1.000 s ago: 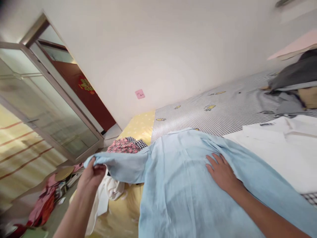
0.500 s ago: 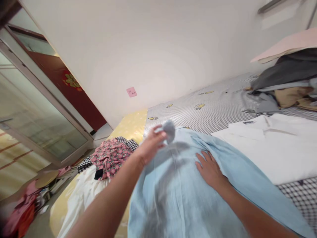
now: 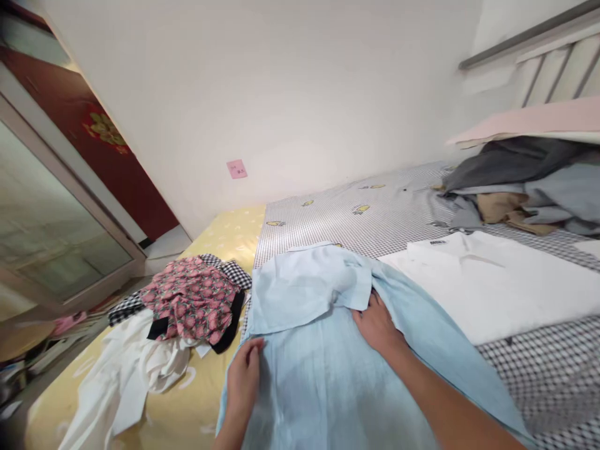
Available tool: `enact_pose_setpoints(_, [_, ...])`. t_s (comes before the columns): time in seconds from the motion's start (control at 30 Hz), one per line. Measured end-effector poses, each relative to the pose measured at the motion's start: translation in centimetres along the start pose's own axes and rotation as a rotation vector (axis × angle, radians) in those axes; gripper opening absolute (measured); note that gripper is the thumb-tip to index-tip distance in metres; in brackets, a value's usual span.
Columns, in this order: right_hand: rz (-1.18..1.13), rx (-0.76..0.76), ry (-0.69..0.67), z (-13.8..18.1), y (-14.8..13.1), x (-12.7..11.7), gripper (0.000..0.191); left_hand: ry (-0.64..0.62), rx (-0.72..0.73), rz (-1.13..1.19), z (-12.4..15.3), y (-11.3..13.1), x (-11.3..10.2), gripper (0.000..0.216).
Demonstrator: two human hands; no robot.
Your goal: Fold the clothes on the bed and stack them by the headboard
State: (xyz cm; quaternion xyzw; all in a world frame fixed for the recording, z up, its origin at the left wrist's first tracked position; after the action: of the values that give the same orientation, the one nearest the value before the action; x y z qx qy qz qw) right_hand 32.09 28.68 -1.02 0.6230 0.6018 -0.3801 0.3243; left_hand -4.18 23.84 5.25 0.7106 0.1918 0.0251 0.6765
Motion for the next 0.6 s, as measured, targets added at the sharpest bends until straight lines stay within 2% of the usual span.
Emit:
enact_pose_setpoints(0.07, [-0.006,0.002,-0.006,0.0,0.0,0.0,0.053,0.104,0.163,-0.178,1.5,-3.2,-4.2,0.035])
enact_pose_setpoints(0.1, [-0.013,0.006,-0.018,0.0,0.1,0.0,0.055,0.172,0.189,-0.277,2.7,-5.1,-6.1,0.040])
enact_pose_setpoints(0.13, [-0.021,0.012,-0.037,0.0,0.1,-0.1,0.055,0.228,0.142,-0.364,4.0,-7.3,-8.0,0.045])
enact_pose_setpoints(0.17, [-0.030,0.019,-0.064,0.1,0.1,-0.2,0.056,0.273,0.037,-0.422,5.3,-9.7,-9.6,0.052])
enact_pose_setpoints(0.23, [-0.054,0.049,-0.137,0.1,0.0,-0.5,0.058,0.245,-0.214,-0.417,8.2,-13.9,-11.9,0.063])
enact_pose_setpoints(0.3, [-0.081,0.118,-0.218,0.2,-0.1,-1.1,0.063,0.116,-0.394,-0.281,10.9,-16.8,-12.8,0.068])
enact_pose_setpoints(0.4, [-0.093,0.238,-0.316,0.4,-0.8,-2.6,0.071,-0.036,-0.495,-0.051,13.9,-18.6,-13.3,0.078])
enact_pose_setpoints(0.5, [-0.002,0.254,-0.448,1.1,-2.7,-4.1,0.063,-0.039,-0.656,0.154,16.2,-20.5,-13.6,0.084])
enact_pose_setpoints(0.6, [0.085,0.186,-0.549,3.0,-5.1,-5.4,0.060,0.021,-0.794,0.473,17.8,-22.1,-12.9,0.089])
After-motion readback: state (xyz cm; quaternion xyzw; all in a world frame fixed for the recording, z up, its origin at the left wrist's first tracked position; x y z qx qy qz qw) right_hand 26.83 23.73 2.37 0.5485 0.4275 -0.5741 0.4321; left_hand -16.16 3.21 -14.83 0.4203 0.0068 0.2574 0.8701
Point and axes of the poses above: each hand's wrist, its own z-axis away from the middle knuckle, its own x-axis out of the palm, y = z × x, the point moved 5 cm from there along -z, towards the middle knuckle, and after that the axes turned 8 degrees about z, right-handed, at the moved point
